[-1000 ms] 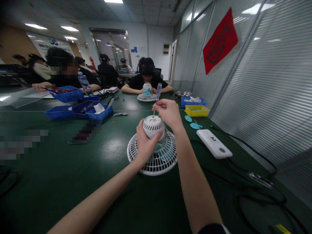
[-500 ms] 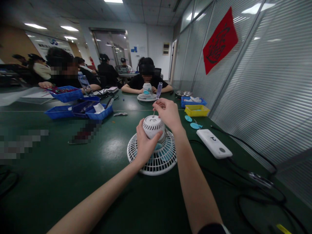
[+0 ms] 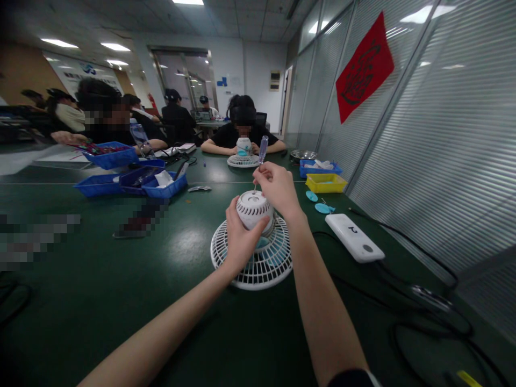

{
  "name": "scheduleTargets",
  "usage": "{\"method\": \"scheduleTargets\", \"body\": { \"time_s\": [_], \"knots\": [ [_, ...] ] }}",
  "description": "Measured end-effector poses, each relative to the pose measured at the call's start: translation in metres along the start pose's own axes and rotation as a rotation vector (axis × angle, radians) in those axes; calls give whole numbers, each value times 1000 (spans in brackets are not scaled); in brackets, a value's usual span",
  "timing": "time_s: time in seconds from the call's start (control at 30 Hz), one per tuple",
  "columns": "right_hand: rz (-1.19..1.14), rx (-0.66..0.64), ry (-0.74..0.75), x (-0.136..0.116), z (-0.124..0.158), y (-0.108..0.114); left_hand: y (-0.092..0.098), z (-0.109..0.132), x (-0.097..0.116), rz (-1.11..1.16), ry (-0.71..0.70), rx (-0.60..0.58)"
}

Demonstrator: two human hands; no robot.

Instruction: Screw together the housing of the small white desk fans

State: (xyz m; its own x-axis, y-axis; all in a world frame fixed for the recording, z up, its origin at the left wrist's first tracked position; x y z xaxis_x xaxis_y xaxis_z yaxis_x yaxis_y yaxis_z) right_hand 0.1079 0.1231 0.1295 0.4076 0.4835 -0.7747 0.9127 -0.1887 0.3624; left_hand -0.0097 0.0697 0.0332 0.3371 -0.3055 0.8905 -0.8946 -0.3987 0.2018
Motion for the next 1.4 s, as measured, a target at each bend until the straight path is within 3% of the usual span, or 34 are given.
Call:
{"method": "scheduleTargets", "body": {
  "time_s": [1.4],
  "knots": [
    [21, 41, 82, -9, 1, 3, 0, -1, -1, 19, 6, -10]
  ]
}}
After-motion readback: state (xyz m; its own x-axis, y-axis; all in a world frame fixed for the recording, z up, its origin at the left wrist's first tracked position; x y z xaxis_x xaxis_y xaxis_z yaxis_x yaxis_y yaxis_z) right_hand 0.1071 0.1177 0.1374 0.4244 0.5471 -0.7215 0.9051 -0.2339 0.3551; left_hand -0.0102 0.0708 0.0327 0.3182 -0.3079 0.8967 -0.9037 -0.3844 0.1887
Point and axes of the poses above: each hand's wrist, its own z-axis away from the middle knuckle, its own y-axis out of the back of the hand, x = y × z, the point moved 8 cm from there along -z, towards the middle knuckle, and after that the axes turned 2 degrees about -z, right-handed, at the moved point
